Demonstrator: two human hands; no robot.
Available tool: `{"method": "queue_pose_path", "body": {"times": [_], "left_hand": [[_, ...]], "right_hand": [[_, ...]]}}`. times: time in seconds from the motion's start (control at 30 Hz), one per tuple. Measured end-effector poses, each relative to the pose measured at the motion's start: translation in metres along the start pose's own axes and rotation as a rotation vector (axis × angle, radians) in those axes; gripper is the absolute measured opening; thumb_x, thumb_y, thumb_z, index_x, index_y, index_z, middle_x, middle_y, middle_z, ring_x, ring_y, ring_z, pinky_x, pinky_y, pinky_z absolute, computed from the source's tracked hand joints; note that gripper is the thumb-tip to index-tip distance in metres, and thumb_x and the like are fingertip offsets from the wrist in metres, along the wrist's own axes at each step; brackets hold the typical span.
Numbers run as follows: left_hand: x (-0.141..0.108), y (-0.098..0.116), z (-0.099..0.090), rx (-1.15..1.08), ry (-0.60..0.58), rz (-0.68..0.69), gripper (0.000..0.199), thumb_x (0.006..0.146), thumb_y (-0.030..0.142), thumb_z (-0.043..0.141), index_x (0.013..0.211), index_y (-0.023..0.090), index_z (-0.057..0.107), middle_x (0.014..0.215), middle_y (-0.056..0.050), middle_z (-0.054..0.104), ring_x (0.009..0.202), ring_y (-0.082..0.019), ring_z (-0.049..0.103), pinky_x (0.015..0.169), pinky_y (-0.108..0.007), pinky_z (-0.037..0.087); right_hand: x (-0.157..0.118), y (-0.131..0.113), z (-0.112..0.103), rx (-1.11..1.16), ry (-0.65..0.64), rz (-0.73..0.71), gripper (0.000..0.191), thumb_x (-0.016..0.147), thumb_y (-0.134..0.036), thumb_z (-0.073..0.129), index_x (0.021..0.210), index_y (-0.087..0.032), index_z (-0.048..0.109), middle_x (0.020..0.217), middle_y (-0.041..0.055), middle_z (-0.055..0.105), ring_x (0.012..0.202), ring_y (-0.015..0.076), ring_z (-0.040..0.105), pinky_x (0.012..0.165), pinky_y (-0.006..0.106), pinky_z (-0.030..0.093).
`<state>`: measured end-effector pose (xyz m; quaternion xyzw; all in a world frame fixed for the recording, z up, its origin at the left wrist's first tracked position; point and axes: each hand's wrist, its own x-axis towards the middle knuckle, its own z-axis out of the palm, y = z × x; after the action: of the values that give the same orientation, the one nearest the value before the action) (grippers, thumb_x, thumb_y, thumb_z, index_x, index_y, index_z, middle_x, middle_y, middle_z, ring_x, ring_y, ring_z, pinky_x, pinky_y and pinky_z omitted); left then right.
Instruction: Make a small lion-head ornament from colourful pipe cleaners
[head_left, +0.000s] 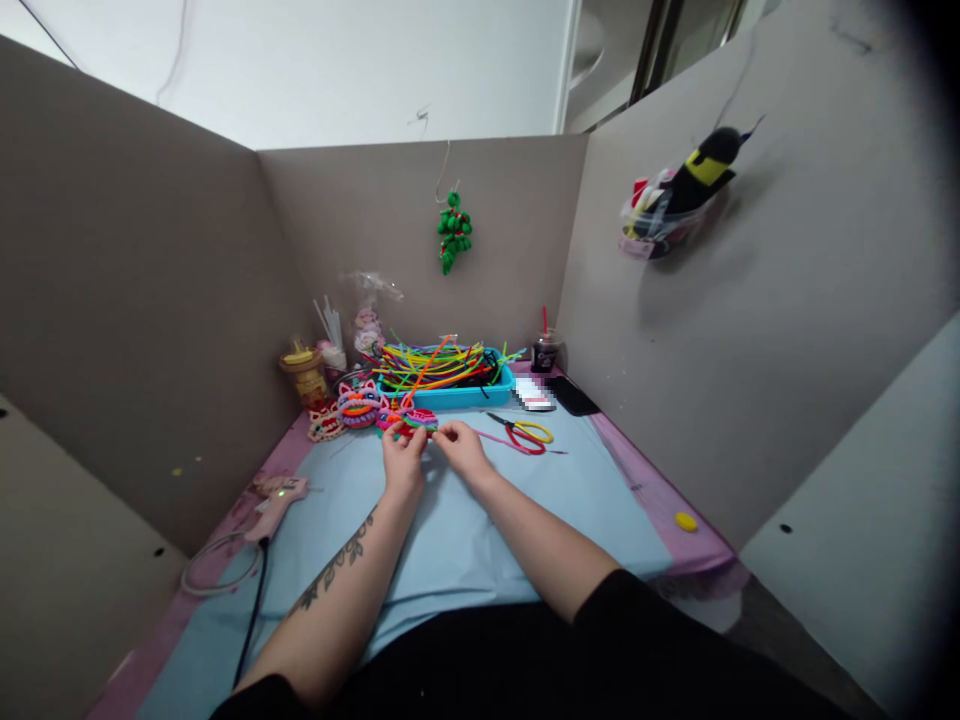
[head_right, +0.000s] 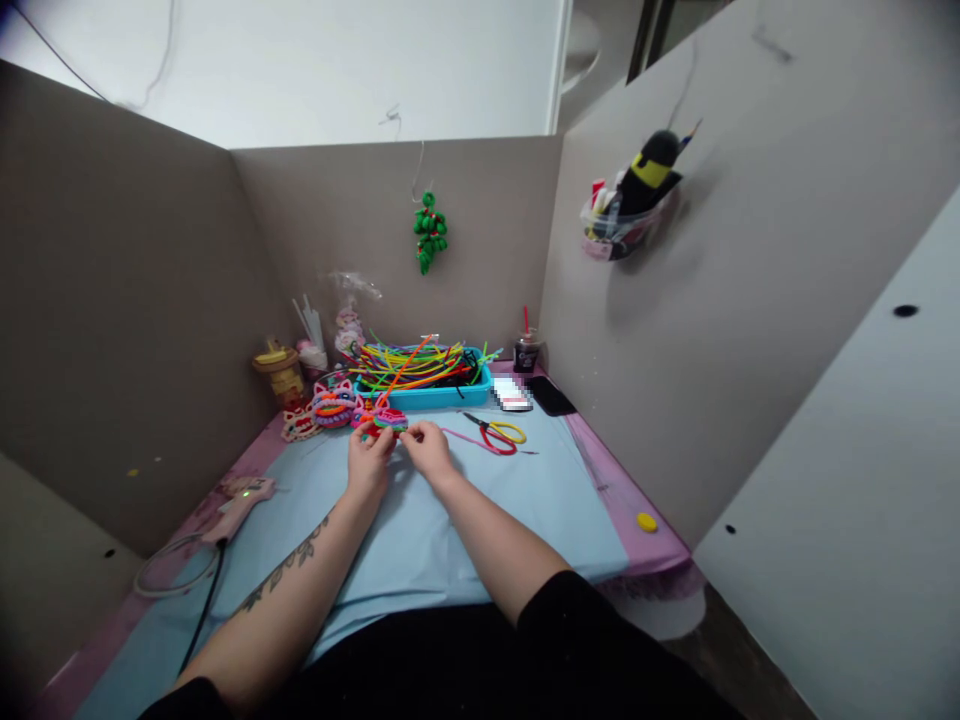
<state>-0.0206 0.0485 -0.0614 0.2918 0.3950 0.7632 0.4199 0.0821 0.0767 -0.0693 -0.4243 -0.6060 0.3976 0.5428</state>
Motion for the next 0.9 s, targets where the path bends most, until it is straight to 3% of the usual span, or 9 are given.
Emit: {"method": "queue_pose_path", "body": {"times": [0.07,0.2,0.4,0.57,0.77,0.9], "left_hand": [[-0.001,-0.001,0.001,0.008,-0.038,0.005,0.063,0.057,0.028,0.078,0.107,0.019,0.04,0.075,0.002,0.062,0.066,-0.011,0.061,0.07,-0.027,0.045],[-0.001,-0.003,0.0,0.057,-0.089,0.017,0.07,0.055,0.023,0.078,0.114,0.02,0.039,0.079,0.0,0.063,0.069,-0.013,0.062,0.07,-0.028,0.046],[0.002,-0.005,-0.002,0.121,-0.042,0.031,0.072,0.057,0.019,0.075,0.118,0.018,0.038,0.079,-0.001,0.063,0.07,-0.013,0.062,0.068,-0.027,0.047],[-0.001,-0.003,0.0,0.165,-0.103,0.074,0.075,0.06,0.018,0.072,0.125,0.018,0.036,0.079,-0.001,0.063,0.071,-0.014,0.062,0.069,-0.027,0.046],[-0.003,0.001,0.001,0.162,-0.166,0.067,0.083,0.062,0.021,0.07,0.134,0.02,0.028,0.077,-0.002,0.064,0.071,-0.015,0.062,0.069,-0.028,0.046],[-0.001,0.001,0.002,0.095,-0.17,0.001,0.086,0.061,0.022,0.069,0.136,0.019,0.027,0.07,0.002,0.062,0.061,-0.012,0.057,0.061,-0.024,0.043]], "right_hand": [[0.002,0.004,-0.001,-0.094,0.039,-0.043,0.015,0.07,-0.032,0.056,0.063,-0.019,0.058,0.067,0.0007,0.058,0.07,0.0155,0.051,0.068,0.026,0.04],[0.004,0.005,-0.002,-0.147,0.003,-0.074,0.022,0.078,-0.031,0.047,0.063,-0.019,0.059,0.068,0.0013,0.059,0.071,0.0161,0.052,0.069,0.026,0.04],[0.0,-0.004,-0.005,-0.245,0.01,-0.136,0.011,0.074,-0.02,0.052,0.072,-0.02,0.062,0.074,0.0025,0.063,0.074,0.0167,0.054,0.072,0.027,0.041],[0.002,-0.007,-0.009,-0.325,0.011,-0.177,0.015,0.076,-0.019,0.05,0.073,-0.02,0.065,0.078,0.0048,0.065,0.076,0.0179,0.055,0.075,0.029,0.042],[0.005,-0.007,-0.016,-0.28,-0.031,-0.204,0.015,0.074,-0.021,0.053,0.072,-0.021,0.067,0.075,0.0032,0.066,0.074,0.0179,0.056,0.073,0.028,0.041],[0.005,-0.009,-0.019,-0.232,-0.074,-0.151,0.014,0.073,-0.025,0.054,0.069,-0.02,0.066,0.071,0.0023,0.065,0.068,0.0167,0.056,0.068,0.027,0.041]]}}
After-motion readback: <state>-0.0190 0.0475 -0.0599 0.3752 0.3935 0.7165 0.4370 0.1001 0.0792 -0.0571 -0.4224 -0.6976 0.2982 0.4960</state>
